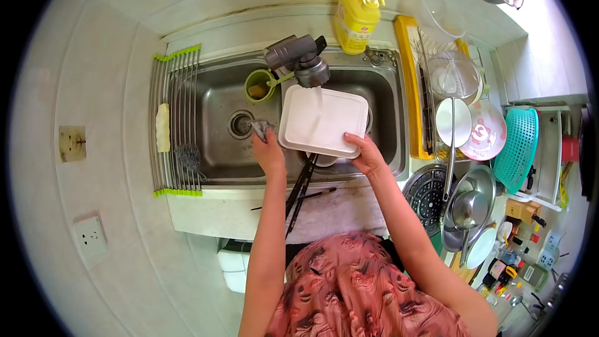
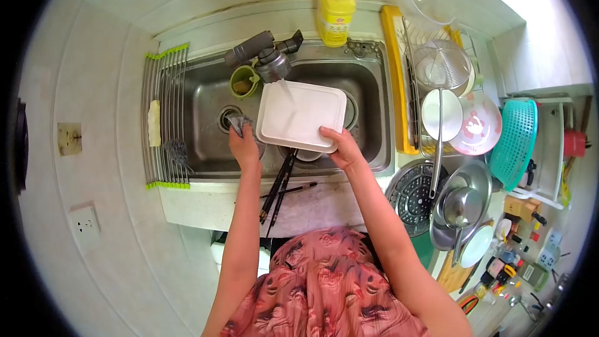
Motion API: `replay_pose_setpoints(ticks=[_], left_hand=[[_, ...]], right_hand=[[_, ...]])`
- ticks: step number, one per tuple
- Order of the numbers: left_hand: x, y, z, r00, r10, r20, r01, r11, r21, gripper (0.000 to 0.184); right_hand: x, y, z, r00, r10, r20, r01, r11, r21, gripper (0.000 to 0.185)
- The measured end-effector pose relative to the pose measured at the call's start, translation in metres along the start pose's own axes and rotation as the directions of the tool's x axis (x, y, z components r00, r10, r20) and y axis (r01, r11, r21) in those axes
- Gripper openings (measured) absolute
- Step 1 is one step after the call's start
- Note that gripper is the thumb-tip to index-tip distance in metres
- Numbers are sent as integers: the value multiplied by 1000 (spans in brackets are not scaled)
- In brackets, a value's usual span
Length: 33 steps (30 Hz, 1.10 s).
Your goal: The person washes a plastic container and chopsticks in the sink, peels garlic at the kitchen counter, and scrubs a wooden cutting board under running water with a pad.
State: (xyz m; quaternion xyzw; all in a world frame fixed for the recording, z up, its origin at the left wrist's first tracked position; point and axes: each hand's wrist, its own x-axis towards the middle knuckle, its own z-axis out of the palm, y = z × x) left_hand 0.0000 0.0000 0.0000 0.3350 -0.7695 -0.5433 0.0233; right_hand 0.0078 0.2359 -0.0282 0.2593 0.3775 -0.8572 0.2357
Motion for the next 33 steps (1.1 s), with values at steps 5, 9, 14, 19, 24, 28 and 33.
replay_pose_setpoints(ticks=[5,9,14,19,24,28,33], left_hand=[[-59,33,39,893,354,278,-337,935,-108,44],[-49,27,77,453,680,577,-875,463,141,61],[1,20,51,597,695,401,-800,481,357,60],[-20,31,68,436,771,463,-900,373,227,56],[-18,56,91,320,729,605,-937,336,92,48],[26,54,73,318,716,621,-947,205,249,40],[36,50,52,750,557,357,-656,693,297,34]], right_hand=[[-2,17,6,995,-90,-37,87,993,-81,48],[-16,10,-5,992,-120,-39,114,984,-139,47],[-40,10,-2,990,-142,0,138,966,-218,37],[-20,20,-13,989,-140,41,146,921,-362,33],[-24,20,-14,977,-202,67,212,883,-418,35],[-39,5,-11,978,-205,38,207,925,-320,40],[-35,18,-4,970,-238,-48,232,967,-108,49]])
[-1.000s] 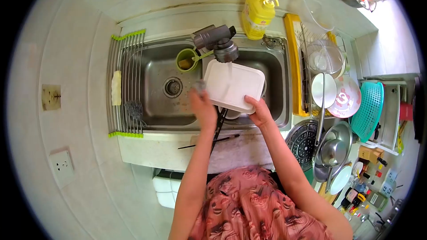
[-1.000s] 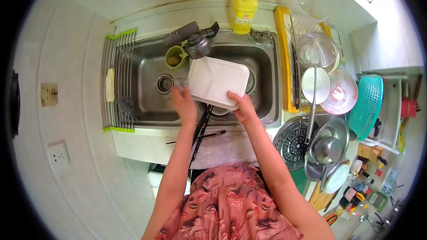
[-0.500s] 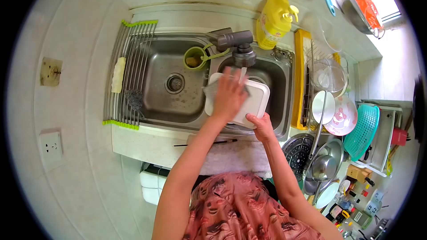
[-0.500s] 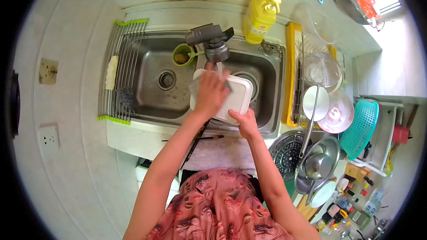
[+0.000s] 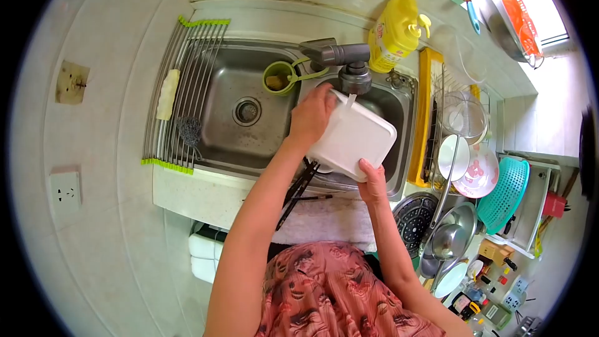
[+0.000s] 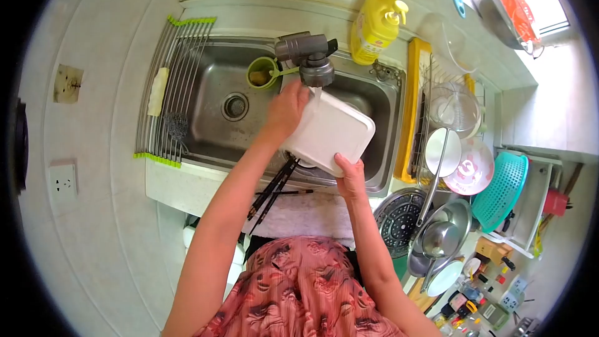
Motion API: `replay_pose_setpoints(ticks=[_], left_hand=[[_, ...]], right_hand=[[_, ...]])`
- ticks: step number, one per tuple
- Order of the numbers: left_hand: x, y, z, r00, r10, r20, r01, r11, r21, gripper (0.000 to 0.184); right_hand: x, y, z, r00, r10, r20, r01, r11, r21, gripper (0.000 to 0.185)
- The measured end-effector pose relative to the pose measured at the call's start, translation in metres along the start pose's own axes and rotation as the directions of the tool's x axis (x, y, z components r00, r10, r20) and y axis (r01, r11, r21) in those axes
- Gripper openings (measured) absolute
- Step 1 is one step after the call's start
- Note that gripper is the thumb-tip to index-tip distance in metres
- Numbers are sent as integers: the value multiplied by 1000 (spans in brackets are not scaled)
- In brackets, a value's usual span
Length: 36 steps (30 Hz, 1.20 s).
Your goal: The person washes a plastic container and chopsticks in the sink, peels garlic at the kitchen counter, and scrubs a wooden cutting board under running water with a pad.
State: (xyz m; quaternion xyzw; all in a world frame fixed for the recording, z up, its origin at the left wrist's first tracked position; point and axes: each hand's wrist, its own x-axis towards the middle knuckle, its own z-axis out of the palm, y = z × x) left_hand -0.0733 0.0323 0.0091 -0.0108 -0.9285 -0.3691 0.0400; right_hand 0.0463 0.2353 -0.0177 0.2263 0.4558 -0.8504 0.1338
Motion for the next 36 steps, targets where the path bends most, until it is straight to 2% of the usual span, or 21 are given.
replay_pose_setpoints(ticks=[1,4,6,7,10,11,14,17,19,20,21,24,25,28,29,30,32,34,35,36], left_hand=[[-7,0,0,985,-170,-35,164,977,-138,35],[-25,-7,4,959,-283,17,280,938,-203,39],[-46,-1,17,922,-356,-149,280,882,-379,39],[-51,0,22,888,-400,-229,263,847,-461,39],[-44,-6,30,789,-539,-294,326,773,-544,39],[-40,-15,27,839,-441,-320,268,845,-463,40],[-24,-29,9,953,-296,-70,275,938,-212,40],[-6,11,-22,920,-379,104,379,925,18,45],[-14,6,6,976,-108,-187,127,988,93,52],[-20,3,20,948,46,-313,4,987,158,57],[-26,6,26,979,4,-204,31,985,168,73],[-46,26,29,972,232,-27,-223,956,191,73],[-48,29,28,964,262,56,-265,961,75,70],[-36,8,23,921,357,158,-368,929,45,64],[-31,-6,19,899,436,51,-438,881,182,57],[-25,-8,15,968,246,46,-251,954,164,54],[-31,0,12,987,159,30,-161,976,143,49],[-38,17,16,965,263,11,-264,963,51,47],[-41,22,18,950,313,4,-313,950,2,46],[-38,24,14,931,364,31,-364,931,-2,44]], right_hand=[[-1,3,6,999,-16,-33,17,999,33,50],[7,5,24,992,-53,-116,69,989,131,54],[8,5,33,985,-57,-161,89,976,199,56],[7,5,39,986,-54,-156,82,982,173,54],[1,2,45,991,-49,-121,58,996,69,50],[1,-3,41,995,-48,-90,51,998,23,48],[-2,-13,32,999,-6,-36,3,998,-69,45],[0,-12,30,999,-6,-38,2,994,-113,46],[3,-15,38,998,-16,-59,8,990,-139,46],[6,-15,39,998,-19,-57,11,991,-136,45],[10,-16,39,998,-24,-58,16,991,-135,44],[14,-14,33,999,3,-36,-8,989,-150,41],[14,-13,32,999,19,-26,-23,987,-158,40],[4,-15,33,1000,8,-1,-8,986,-168,36],[3,-16,33,1000,21,14,-17,976,-216,35],[2,-17,33,999,33,26,-25,965,-260,35],[5,-24,33,996,54,76,-23,932,-363,34],[14,-30,37,985,77,157,5,885,-465,34],[18,-31,36,972,102,209,45,800,-599,32],[19,-33,38,965,95,245,78,789,-610,33]])
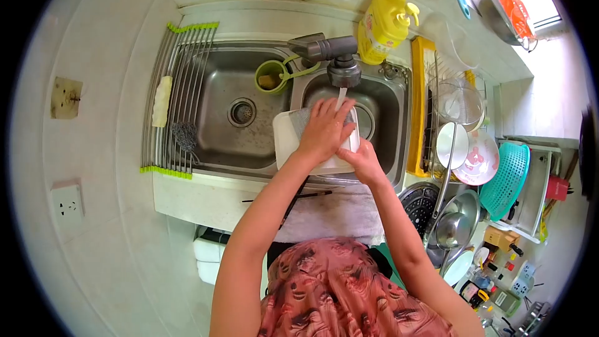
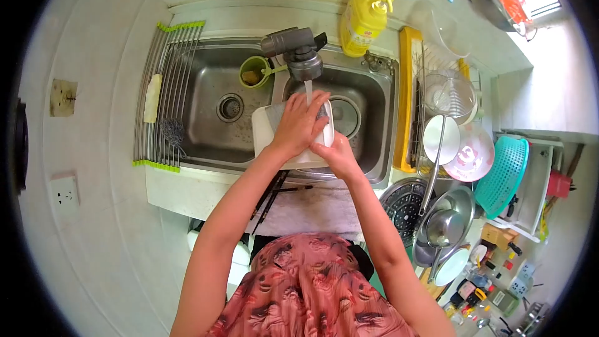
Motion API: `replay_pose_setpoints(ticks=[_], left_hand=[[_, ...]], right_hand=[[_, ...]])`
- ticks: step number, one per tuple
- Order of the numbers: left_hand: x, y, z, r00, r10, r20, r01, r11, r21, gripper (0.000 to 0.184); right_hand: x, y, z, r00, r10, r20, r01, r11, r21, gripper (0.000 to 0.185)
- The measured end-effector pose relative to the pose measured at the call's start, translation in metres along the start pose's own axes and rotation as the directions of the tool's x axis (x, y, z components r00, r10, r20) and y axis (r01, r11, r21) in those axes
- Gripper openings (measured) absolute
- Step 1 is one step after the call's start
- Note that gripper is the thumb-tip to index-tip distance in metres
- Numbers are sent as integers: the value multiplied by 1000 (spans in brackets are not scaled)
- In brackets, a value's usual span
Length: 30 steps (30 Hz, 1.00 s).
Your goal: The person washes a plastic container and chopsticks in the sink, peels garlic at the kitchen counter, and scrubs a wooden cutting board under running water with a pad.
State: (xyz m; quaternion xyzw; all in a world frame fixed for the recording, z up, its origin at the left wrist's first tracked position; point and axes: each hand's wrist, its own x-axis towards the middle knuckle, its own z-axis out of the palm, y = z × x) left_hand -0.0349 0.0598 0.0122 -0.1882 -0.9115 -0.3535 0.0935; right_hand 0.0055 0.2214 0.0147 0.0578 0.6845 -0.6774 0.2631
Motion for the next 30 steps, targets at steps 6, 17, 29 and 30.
replay_pose_setpoints(ticks=[6,17,29,30], left_hand=[[39,-19,-45,912,-186,365,197,980,5,34],[-35,-57,16,468,-878,-101,589,396,-705,60],[46,-12,-17,989,67,-129,-64,998,28,24],[48,-8,-16,969,187,-164,-176,981,76,23]], right_hand=[[7,-37,-23,987,-55,148,69,994,-85,42],[31,-6,-7,998,36,-48,-30,991,130,44],[23,-12,-3,988,-4,154,52,950,-309,44],[21,-16,-9,988,-28,150,78,937,-339,43]])
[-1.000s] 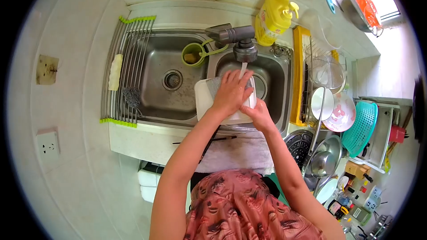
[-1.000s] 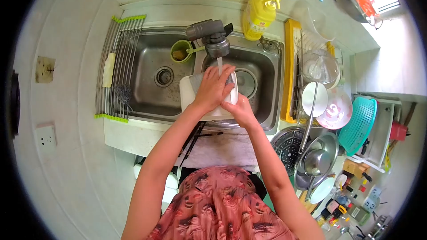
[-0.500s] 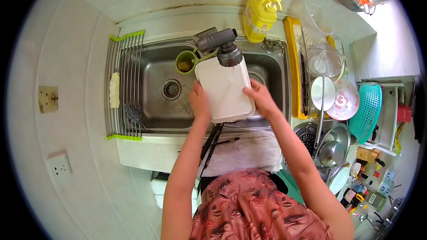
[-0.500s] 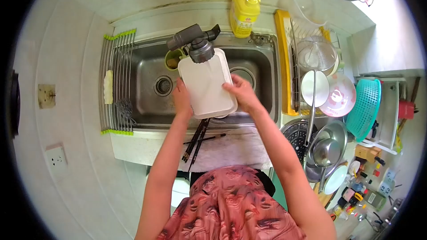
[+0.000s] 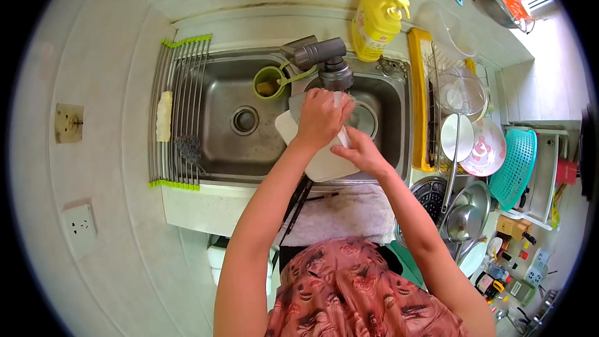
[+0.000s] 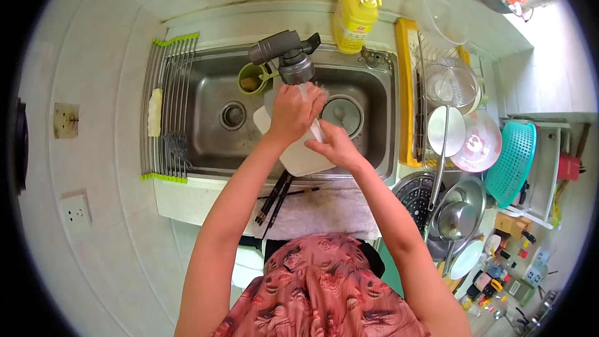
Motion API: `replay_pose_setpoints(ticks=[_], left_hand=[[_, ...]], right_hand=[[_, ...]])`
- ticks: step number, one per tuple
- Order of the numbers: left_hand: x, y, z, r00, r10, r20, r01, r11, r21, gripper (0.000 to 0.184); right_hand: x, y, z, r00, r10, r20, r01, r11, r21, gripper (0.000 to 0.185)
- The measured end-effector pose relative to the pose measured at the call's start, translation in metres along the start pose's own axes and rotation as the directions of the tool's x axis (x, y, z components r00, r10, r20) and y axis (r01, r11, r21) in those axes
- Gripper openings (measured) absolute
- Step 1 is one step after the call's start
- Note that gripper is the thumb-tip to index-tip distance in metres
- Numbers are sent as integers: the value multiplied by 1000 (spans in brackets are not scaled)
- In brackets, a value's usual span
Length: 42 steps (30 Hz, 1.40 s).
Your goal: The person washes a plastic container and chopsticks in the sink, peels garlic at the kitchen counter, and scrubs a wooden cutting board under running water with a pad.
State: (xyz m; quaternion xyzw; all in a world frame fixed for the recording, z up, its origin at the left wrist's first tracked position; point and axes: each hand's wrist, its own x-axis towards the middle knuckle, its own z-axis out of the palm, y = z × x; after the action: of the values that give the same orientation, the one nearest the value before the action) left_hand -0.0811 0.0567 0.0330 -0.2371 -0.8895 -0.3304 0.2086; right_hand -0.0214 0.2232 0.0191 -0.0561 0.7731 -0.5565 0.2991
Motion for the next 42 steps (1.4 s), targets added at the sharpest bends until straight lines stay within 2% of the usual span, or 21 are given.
replay_pose_setpoints(ticks=[1,4,5,8,11,14,17,18,20,23,26,28,29,32,35,36,37,38,40,41,42], left_hand=[[-3,-10,1,999,11,51,-13,999,44,24],[-9,-31,-5,917,-385,104,387,922,-9,22],[-16,-29,-8,851,-517,87,524,836,-164,19],[-25,-6,11,891,-409,-198,420,908,10,16],[-7,33,2,978,-147,-150,175,964,199,16],[-11,18,-7,994,35,106,-45,994,95,17],[-11,-3,-26,966,-99,240,37,968,248,24],[-12,-8,-31,946,-252,204,235,967,103,26],[-17,-21,-37,815,-541,206,576,793,-197,33],[-42,-46,-44,766,-615,186,642,720,-265,41],[-64,-46,-35,819,-572,49,556,769,-315,38],[-53,-34,-42,806,-581,113,582,742,-332,33],[-45,-26,-46,798,-585,145,596,727,-342,31],[-27,-19,-51,758,-648,76,650,740,-175,43],[-31,-34,-44,693,-719,-48,701,689,-185,47],[-36,-37,-42,582,-810,-67,746,565,-353,47],[-40,-38,-38,462,-885,-59,747,424,-512,47],[-44,-38,-34,337,-941,-23,707,269,-654,47],[-49,-34,-15,212,-977,-31,708,175,-684,47],[-52,-30,-7,146,-989,-33,705,127,-698,47],[-54,-21,-7,225,-970,-90,779,235,-581,44]], right_hand=[[-2,-2,-3,1000,-23,-15,22,999,-35,42],[-10,-10,-9,979,-109,-173,135,980,145,39],[-10,-11,-12,983,-109,-150,127,985,115,39],[-3,-15,-13,991,-112,-74,114,993,30,41],[13,22,0,969,-229,-92,225,973,-44,41],[4,-13,-11,991,-126,-55,114,977,-178,40],[1,-32,-16,986,-165,-28,159,976,-149,38],[1,-34,-18,986,-165,-11,163,979,-120,37],[4,-37,-24,982,-189,5,188,973,-137,36],[16,-44,-45,986,-159,56,165,976,-140,35],[34,-45,-56,965,-202,169,241,936,-256,37],[41,-46,-52,936,-245,252,323,882,-342,39],[41,-49,-47,945,-183,269,285,866,-410,42],[33,-49,-37,972,-158,171,203,936,-286,42],[19,-34,-35,968,-202,-147,211,976,47,52],[15,-22,-37,947,-185,-264,236,956,174,54],[10,-7,-38,969,-82,-232,174,894,412,61],[8,12,-31,972,-34,-234,144,870,472,60],[0,38,-16,970,64,-234,88,806,585,59],[-2,42,-2,947,140,-288,141,626,767,55],[-2,45,2,940,169,-297,151,574,805,55]])
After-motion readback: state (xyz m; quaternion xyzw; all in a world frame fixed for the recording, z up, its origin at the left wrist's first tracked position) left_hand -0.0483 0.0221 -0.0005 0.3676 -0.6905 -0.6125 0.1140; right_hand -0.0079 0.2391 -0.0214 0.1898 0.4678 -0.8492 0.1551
